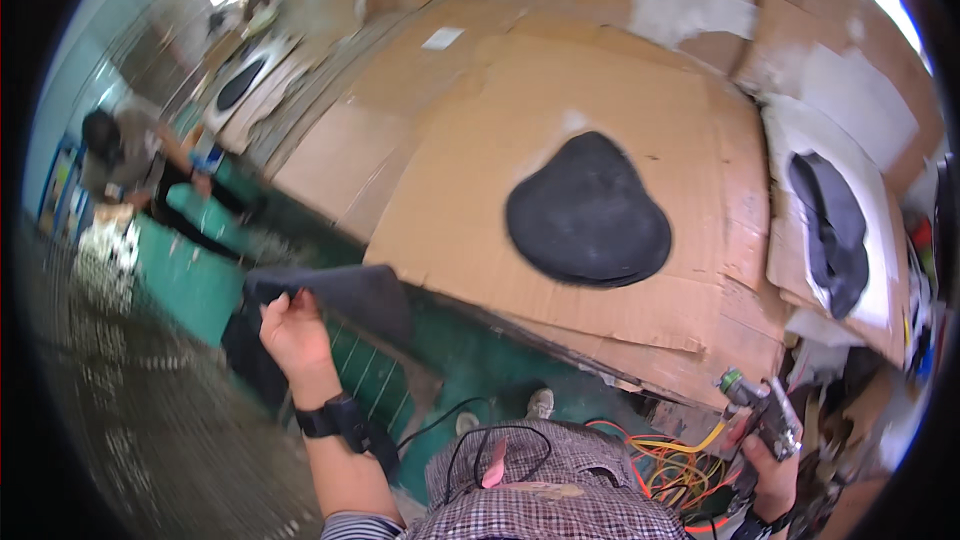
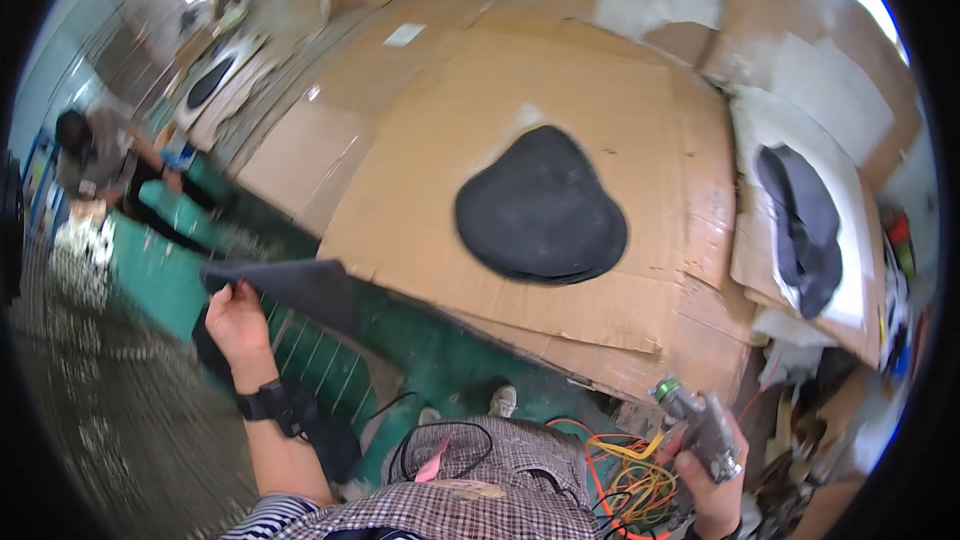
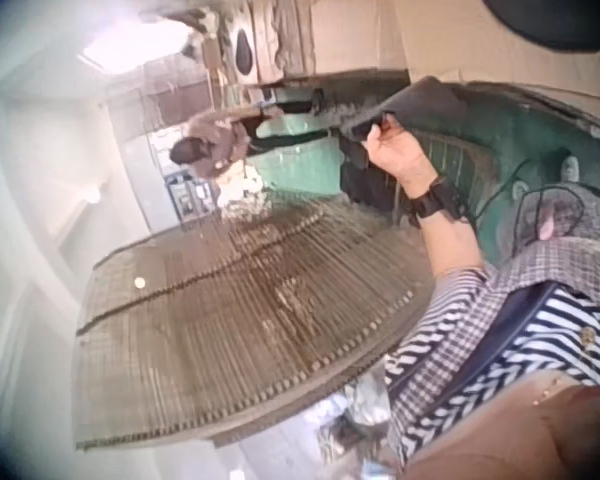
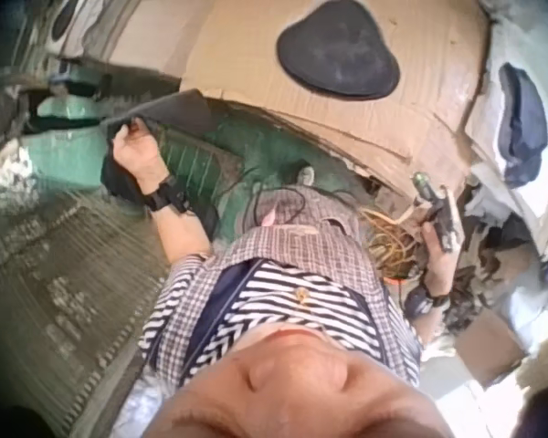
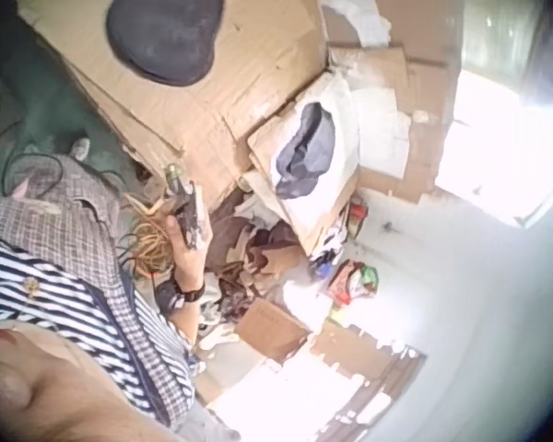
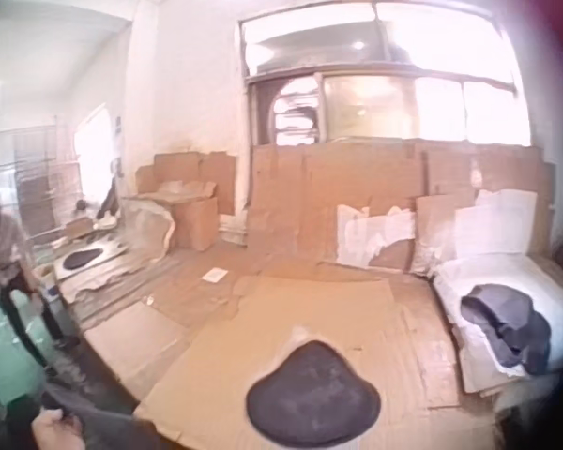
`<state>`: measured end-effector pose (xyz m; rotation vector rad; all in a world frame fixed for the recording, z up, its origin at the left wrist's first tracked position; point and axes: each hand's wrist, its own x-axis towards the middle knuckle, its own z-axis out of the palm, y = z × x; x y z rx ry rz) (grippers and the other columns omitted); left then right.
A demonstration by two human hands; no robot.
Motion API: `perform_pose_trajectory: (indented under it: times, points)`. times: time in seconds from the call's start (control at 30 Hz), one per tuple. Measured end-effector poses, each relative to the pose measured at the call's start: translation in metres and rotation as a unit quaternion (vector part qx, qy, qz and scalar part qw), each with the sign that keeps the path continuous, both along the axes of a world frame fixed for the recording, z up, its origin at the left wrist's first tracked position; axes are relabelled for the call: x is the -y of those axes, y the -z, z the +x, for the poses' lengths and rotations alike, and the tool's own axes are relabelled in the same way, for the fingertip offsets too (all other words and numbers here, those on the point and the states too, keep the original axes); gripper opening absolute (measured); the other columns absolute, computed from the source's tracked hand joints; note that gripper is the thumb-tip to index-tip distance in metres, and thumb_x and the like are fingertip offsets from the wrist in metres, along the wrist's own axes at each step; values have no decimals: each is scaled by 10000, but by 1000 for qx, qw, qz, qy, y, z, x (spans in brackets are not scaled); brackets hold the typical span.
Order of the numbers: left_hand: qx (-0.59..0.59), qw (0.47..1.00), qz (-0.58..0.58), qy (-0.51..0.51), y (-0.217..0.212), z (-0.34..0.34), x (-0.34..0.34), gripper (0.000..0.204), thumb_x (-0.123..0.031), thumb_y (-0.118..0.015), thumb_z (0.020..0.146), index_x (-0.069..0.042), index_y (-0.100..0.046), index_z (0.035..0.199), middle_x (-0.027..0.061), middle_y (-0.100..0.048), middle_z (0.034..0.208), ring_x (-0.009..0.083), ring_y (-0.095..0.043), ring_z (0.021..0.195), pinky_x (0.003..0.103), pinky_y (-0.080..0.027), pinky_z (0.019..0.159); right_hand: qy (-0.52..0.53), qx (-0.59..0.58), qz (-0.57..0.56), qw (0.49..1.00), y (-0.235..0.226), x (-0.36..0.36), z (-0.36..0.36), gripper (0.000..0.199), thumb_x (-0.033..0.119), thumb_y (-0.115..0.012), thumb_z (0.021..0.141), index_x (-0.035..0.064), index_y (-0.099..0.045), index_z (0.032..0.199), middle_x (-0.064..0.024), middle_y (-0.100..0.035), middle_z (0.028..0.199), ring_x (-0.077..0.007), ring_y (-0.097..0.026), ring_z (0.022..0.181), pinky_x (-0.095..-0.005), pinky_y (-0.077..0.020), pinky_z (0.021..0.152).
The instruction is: The person sprays black foam-like parts with a handheld spray gun and places them on a wire rack. The person then walks to another area and picks up a black plastic frame.
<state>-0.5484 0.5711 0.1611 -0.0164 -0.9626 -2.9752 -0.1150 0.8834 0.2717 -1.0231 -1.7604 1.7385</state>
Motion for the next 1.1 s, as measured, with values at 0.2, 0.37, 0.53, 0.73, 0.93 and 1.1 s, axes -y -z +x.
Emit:
perform_pose_trajectory:
  times: [0.2, 0.37, 0.53, 0.73, 0.93, 1.1]
  points:
    - [40, 997, -42, -46, 29, 20, 36, 291, 65, -475, 778, -42, -564, 1033, 99, -629, 1007, 218, -624, 869, 334, -544, 782, -200, 44, -144, 968, 70, 14, -71, 645, 179, -753, 708, -37, -444, 1232, -92, -615, 855, -171, -606, 808, -302, -488, 749]
    - [124, 987, -53, -92, 105, 27, 76, 368, 84, -469, 772, -83, -540, 1093, 65, -620, 1014, 204, -615, 877, 334, -531, 777, -292, 131, -205, 925, 138, 47, -133, 549, 47, -692, 728, -28, -456, 1218, -66, -605, 922, -136, -585, 877, -288, -474, 792]
    - [186, 978, -52, -82, 230, -9, 109, 386, 87, -514, 759, -88, -453, 1097, 113, -584, 987, 270, -591, 876, 401, -498, 825, -375, 215, -214, 876, 193, 75, -168, 538, 58, -686, 754, -14, -459, 1236, -43, -609, 899, -115, -574, 812, -255, -467, 741]
    - [190, 971, -53, -137, 330, -65, 140, 543, 100, -488, 756, -107, -330, 1233, 134, -548, 975, 302, -590, 857, 451, -505, 815, -386, 314, -221, 839, 255, 98, -191, 549, 114, -711, 753, -18, -467, 1226, -42, -622, 889, -94, -579, 801, -231, -470, 719]
    - [257, 945, -133, -155, 443, -12, 186, 569, 87, -461, 735, -140, -373, 1248, 96, -545, 1037, 253, -596, 847, 402, -554, 685, -429, 388, -185, 794, 312, 106, -206, 507, 95, -670, 805, -5, -471, 1260, -92, -567, 1136, -171, -529, 1026, -289, -420, 890]
    - [390, 862, -288, -148, 561, 86, 221, 608, 116, -466, 750, -154, -337, 1279, 111, -500, 1107, 245, -582, 840, 367, -553, 679, -477, 423, -84, 766, 378, 107, -204, 511, 83, -677, 801, -17, -471, 1258, -102, -577, 1125, -171, -537, 1018, -285, -419, 895]
